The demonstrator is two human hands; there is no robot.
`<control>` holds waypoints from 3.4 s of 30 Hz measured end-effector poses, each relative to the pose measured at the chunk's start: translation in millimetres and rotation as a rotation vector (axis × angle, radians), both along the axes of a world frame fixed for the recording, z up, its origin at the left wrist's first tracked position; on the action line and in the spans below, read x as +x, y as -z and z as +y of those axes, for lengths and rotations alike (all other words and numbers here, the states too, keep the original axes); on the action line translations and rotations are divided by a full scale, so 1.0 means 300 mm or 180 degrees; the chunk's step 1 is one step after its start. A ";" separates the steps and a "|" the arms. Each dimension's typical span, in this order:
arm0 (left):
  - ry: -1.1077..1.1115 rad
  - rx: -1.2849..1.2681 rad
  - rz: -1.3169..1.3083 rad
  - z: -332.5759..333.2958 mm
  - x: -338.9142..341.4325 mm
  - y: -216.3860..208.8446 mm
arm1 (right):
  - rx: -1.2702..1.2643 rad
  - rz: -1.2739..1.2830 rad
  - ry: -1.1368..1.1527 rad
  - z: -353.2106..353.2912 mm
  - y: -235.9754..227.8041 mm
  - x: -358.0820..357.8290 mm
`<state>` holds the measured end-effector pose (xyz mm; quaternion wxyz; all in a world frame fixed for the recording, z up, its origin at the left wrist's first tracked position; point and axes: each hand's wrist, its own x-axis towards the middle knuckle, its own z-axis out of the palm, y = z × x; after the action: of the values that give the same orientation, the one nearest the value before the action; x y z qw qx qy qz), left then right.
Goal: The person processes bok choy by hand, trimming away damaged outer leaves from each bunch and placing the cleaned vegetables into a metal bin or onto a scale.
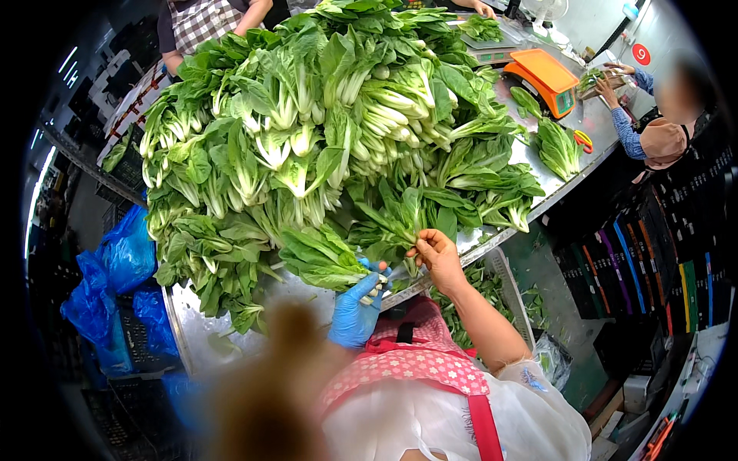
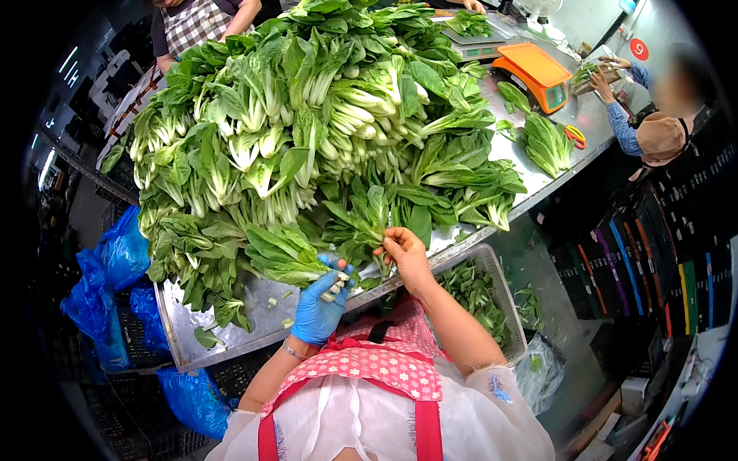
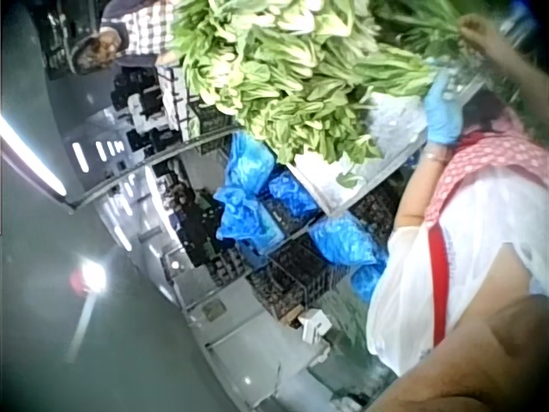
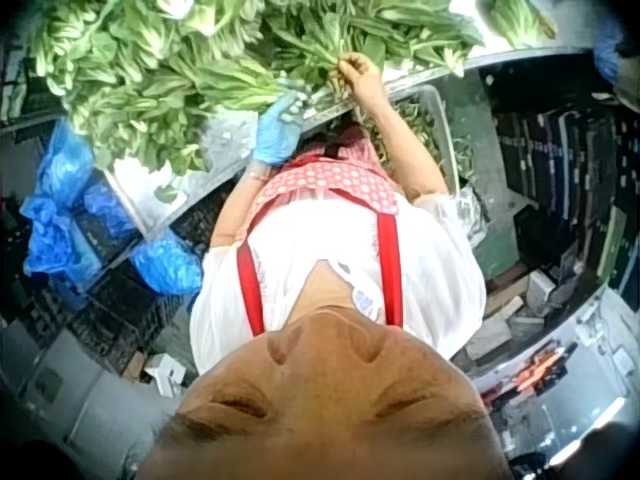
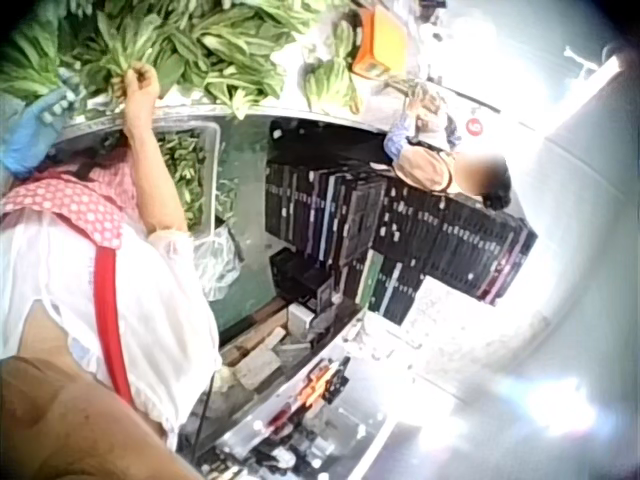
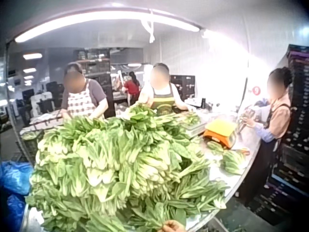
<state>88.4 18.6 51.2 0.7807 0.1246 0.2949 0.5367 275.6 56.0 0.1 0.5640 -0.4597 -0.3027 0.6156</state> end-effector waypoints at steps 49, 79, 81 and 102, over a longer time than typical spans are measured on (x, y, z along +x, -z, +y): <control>-0.0014 -0.0489 0.0753 -0.013 -0.113 0.195 | 0.0807 -0.4099 -0.0233 0.230 -0.231 -0.008; 0.0090 -0.0410 0.0208 0.006 0.036 0.081 | -0.0286 -0.0232 0.0255 -0.100 -0.023 -0.069; 0.0014 -0.0389 0.0161 0.007 0.044 0.090 | -0.0023 -0.0124 0.0462 -0.111 -0.035 -0.084; -0.0405 -0.0153 0.0736 0.023 0.022 0.134 | -0.0035 -0.0138 0.0094 -0.157 -0.052 -0.180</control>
<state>94.9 25.6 11.0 0.7086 0.1480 0.4030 0.5599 221.5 8.7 15.7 0.5638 -0.4804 -0.3047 0.5987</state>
